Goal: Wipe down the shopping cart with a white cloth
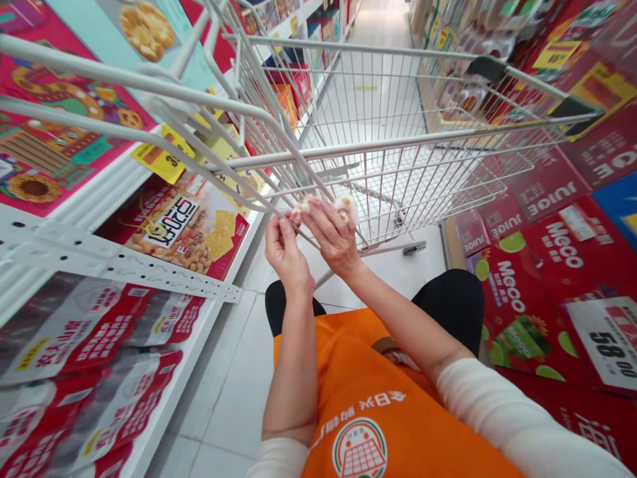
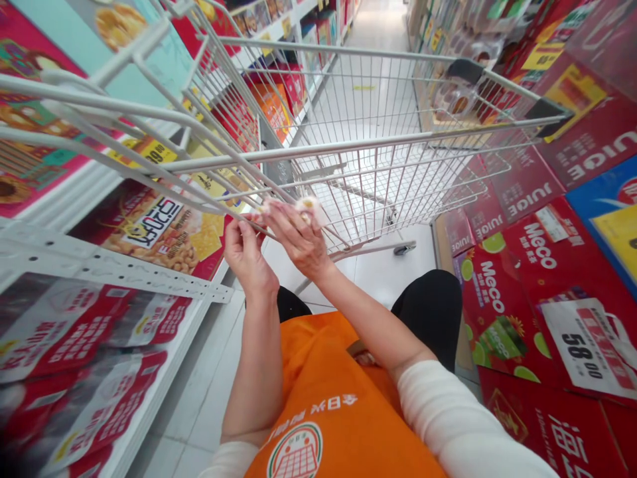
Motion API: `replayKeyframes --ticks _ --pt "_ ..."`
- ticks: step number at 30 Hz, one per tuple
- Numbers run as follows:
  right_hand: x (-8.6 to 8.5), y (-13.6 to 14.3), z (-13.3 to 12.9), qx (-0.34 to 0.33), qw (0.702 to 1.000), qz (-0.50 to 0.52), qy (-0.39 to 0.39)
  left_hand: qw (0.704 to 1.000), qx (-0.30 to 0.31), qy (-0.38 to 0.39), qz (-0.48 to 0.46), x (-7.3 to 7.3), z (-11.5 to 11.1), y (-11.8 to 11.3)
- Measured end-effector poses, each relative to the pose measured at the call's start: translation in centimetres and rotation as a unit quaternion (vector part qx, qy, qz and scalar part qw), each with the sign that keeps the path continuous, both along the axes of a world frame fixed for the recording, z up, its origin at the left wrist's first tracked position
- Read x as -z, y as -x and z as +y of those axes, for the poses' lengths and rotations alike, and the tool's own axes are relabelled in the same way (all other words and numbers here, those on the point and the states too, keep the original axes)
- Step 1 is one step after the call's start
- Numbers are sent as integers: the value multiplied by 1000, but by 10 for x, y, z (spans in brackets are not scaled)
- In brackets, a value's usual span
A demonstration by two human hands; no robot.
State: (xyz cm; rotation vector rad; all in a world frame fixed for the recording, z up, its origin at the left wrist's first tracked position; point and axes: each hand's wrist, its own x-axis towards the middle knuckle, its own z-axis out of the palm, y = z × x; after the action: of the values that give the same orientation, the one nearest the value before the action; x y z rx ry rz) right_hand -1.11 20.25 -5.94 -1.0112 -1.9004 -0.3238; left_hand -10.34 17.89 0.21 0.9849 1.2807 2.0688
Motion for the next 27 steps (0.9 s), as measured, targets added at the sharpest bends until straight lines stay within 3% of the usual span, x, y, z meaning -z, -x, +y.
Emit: replayKeyframes --ticks 2,4,8,10,15,17,23,27 --pt "17 -10 -7 6 1000 -1 -1 1000 11 11 8 0 -1 2" --pt "23 -17 -14 13 1000 12 4 1000 11 18 20 0 -1 4" --pt "1 -12 -10 -13 1000 13 8 1000 16 5 25 0 -2 4" --pt "0 -9 -4 -19 1000 1 -4 999 31 5 13 -1 -3 4" --pt "48 -16 -12 9 999 51 -6 998 57 21 -1 -1 -7 5" --pt "57 -18 -20 0 997 74 -2 998 58 18 -3 2 -7 3" --pt "37 -9 -17 -11 999 45 -9 997 73 40 -1 14 -9 2" --pt "57 -13 -19 16 999 49 -4 995 81 58 11 18 -9 5"
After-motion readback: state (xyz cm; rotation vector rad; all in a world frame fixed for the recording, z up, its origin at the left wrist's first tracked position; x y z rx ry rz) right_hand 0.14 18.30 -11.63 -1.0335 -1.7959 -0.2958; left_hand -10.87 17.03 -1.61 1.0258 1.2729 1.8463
